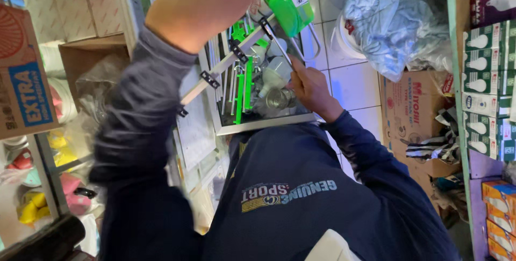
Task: The person assembles a television antenna by sliding metal elements onto a central boom and securing the brackets with a screwdriver.
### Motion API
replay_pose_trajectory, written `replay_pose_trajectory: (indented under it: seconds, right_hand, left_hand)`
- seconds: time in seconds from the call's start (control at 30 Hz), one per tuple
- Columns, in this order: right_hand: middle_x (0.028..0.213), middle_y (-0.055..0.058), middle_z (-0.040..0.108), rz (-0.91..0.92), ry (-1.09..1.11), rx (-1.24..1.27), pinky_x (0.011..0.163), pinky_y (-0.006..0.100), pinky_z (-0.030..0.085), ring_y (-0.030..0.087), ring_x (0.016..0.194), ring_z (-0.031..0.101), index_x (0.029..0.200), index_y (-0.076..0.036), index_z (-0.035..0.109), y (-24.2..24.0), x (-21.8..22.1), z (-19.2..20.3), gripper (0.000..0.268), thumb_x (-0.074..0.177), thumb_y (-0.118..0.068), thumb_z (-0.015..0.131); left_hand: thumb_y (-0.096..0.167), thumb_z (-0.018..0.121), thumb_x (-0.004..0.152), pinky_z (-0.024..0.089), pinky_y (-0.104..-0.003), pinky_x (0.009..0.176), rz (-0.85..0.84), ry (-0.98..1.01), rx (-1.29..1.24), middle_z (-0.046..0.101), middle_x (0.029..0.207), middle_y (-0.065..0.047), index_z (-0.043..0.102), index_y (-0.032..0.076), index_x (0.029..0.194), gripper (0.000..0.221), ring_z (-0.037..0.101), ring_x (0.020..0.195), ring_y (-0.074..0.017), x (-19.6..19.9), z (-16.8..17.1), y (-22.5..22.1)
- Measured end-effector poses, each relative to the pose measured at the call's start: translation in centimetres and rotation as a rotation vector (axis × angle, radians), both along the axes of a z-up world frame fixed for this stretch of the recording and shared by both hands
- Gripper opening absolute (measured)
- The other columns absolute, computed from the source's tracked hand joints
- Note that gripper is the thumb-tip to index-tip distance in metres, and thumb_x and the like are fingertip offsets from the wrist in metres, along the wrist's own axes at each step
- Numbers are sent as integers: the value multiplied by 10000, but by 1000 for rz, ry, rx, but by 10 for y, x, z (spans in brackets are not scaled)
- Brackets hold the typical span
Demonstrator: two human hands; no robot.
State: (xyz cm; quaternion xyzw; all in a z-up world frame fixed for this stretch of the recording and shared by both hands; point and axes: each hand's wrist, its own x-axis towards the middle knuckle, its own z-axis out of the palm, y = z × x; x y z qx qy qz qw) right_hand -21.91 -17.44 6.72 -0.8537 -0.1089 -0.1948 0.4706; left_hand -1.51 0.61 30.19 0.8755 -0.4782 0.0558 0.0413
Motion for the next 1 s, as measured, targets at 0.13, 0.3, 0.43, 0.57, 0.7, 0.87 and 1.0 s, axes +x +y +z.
replay_pose_trajectory:
  seconds: [0.13, 0.3, 0.43, 0.57, 0.7, 0.87, 1.0]
  right_hand:
    - [772, 113, 658, -31, -30, -93, 628, 461, 470, 323, 666, 619, 1445, 23, 530, -3, -4, 5, 471, 990, -13, 649]
    - [838, 134, 657, -66, -63, -154, 649, 470, 469, 332, 697, 609, 1471, -10, 531, 0, 0, 13, 530, 959, -3, 667]
    - [857, 156, 650, -95, 42, -81, 668, 475, 482, 363, 741, 624, 1499, -43, 527, 3, 3, 14, 535, 980, -3, 650]
    - [1033, 235, 664, -113, 42, 45, 735, 443, 546, 389, 872, 677, 1489, -42, 496, 7, 9, 21, 475, 1024, 5, 578]
    - [871, 240, 623, -211, 152, 20, 693, 444, 514, 419, 799, 649, 1462, -36, 523, 14, 4, 42, 423, 1043, 11, 555]
    - [788, 244, 591, -254, 298, 20, 644, 415, 491, 403, 726, 660, 1413, -43, 567, 18, 0, 57, 347, 1067, -26, 559]
    - [822, 253, 621, -201, 323, 51, 655, 379, 511, 349, 704, 677, 1407, -21, 577, 11, -3, 54, 336, 1075, -74, 573]
  left_hand:
    - [463, 745, 981, 541, -470, 692, -124, 555, 76, 699, 877, -211, 619, -36, 1167, 547, 692, 795, -368, 11, -32, 7]
    - [286, 675, 939, 591, -372, 713, -84, 1232, -56, 702, 950, -132, 486, -19, 1289, 501, 730, 793, -219, 8, -85, 18]
    - [168, 573, 1064, 586, -331, 707, -89, 1732, -265, 664, 919, -69, 494, 17, 1221, 232, 694, 766, -178, 14, -103, 24]
    - [117, 529, 1059, 576, -331, 634, 91, 1890, -415, 596, 815, -37, 549, 74, 1221, 168, 674, 663, -175, 6, -109, 17]
    - [97, 513, 1066, 537, -354, 570, 130, 1928, -495, 602, 817, -53, 377, 128, 1414, 374, 643, 609, -204, -4, -110, 12]
    - [96, 508, 1048, 500, -325, 528, 159, 1977, -571, 525, 718, -37, 86, 329, 1676, 791, 566, 551, -174, -15, -116, 13]
    - [80, 502, 1042, 480, -321, 517, 185, 1993, -559, 505, 704, -27, 116, 315, 1672, 775, 549, 539, -170, -20, -125, 18]
